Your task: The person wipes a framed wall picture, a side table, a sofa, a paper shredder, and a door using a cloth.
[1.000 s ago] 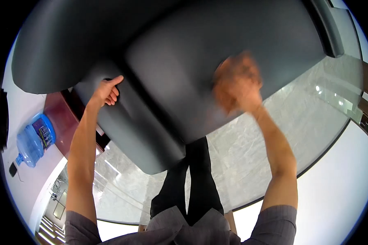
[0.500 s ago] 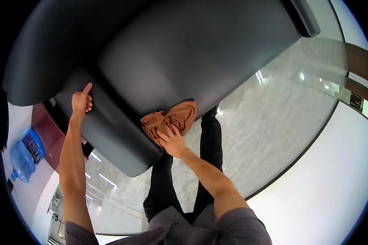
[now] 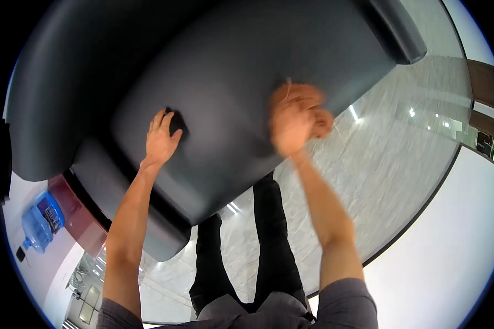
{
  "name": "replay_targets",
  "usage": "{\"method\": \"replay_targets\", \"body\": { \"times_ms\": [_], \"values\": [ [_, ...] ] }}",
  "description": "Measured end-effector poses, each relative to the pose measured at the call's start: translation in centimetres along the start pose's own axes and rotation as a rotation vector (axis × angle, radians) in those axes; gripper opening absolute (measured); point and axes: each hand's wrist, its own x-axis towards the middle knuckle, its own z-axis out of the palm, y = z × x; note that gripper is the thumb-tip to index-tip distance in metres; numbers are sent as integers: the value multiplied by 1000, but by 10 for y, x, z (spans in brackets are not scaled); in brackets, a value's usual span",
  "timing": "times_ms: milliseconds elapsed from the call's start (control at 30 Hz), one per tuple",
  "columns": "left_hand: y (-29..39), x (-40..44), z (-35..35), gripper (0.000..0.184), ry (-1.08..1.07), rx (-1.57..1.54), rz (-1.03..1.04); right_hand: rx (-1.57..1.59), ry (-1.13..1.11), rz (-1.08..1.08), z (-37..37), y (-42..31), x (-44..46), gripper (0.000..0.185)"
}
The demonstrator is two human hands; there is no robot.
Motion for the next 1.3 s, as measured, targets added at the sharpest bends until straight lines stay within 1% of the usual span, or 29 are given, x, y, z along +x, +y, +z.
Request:
{"method": "replay_targets", "body": {
  "times_ms": [33, 67, 100, 133, 200, 233, 267, 300, 333, 367, 400, 433, 467, 533, 600, 667, 700, 800, 867, 900, 933, 1000, 1033, 1067, 1100, 1167, 1200, 1233, 1300],
  "values": [
    [16, 18, 0, 62, 5, 5, -4, 10, 194, -272, 12, -39, -19, 38],
    [28, 34, -1, 68, -28, -19, -45, 137, 46, -413, 3, -81, -35, 36],
    [35, 47, -2, 74, -62, -41, -86, 277, -371, -522, -35, -123, -33, 31],
    [38, 62, -4, 74, -57, -33, -86, 228, -134, -759, -16, -144, -56, 19],
    [35, 88, -8, 86, -127, -31, -307, 414, -39, -1016, 3, -152, -60, 19],
    [30, 98, -13, 105, -152, -18, -349, 369, -25, -1046, -8, -134, -35, 20],
    [26, 104, -15, 105, -157, -16, -353, 360, -196, -1003, -2, -113, -11, 24],
    [24, 110, -20, 113, -167, 3, -373, 134, -435, -799, -43, -88, 44, 30],
    [21, 114, -21, 122, -182, 21, -395, 279, -166, -656, -32, -43, 80, 37],
    [15, 120, -14, 134, -182, 0, -391, 234, 87, -609, -18, 6, 119, 35],
    [15, 122, -10, 134, -184, -3, -399, 111, 197, -476, -32, 42, 159, 33],
    [15, 123, -10, 134, -191, 21, -391, 201, 86, -342, -46, 85, 202, 30],
    [15, 123, -12, 135, -194, 49, -386, 206, 289, -232, -22, 134, 235, 29],
    [17, 124, -17, 136, -182, 41, -382, 89, 409, 145, -27, 164, 275, 30],
    [22, 126, -21, 140, -245, 18, -433, -85, 225, 182, -27, 120, 280, 34],
    [19, 128, -20, 137, -223, -4, -428, -8, 172, -235, -23, 29, 258, 41],
    [20, 126, -21, 136, -221, -34, -431, 213, 217, -409, -39, -23, 241, 50],
    [19, 127, -21, 133, -205, -58, -428, 390, 24, -960, -11, -141, 195, 20],
    [-2, 122, 5, 133, -107, -71, -285, 494, 92, -925, 0, -164, 217, 18],
    [-15, 121, 22, 134, -53, -75, -194, 411, 141, -960, -3, -160, 249, 18],
    [-10, 121, 17, 134, -72, -79, -208, 324, 192, -996, -6, -152, 283, 18],
    [15, 124, -15, 139, -142, -12, -430, 274, 187, -788, -12, -92, 355, 22],
    [16, 124, -14, 141, -156, 8, -438, 94, -13, -643, -37, -50, 391, 25],
    [17, 128, -16, 141, -152, 4, -439, 21, -105, -434, -48, -4, 416, 29],
    [19, 131, -18, 141, -175, 1, -456, 66, -55, -302, -36, 56, 442, 26],
    [21, 129, -18, 140, -206, -7, -483, 225, 85, 59, -26, 175, 449, 38],
    [21, 131, -17, 140, -199, -3, -478, 178, 129, 161, -34, 198, 446, 40],
    [21, 129, -17, 140, -197, 0, -477, 177, 124, 153, -21, 196, 438, 40],
    [20, 129, -16, 140, -190, -10, -481, 93, 325, 65, -2, 165, 407, 46]
  ]
}}
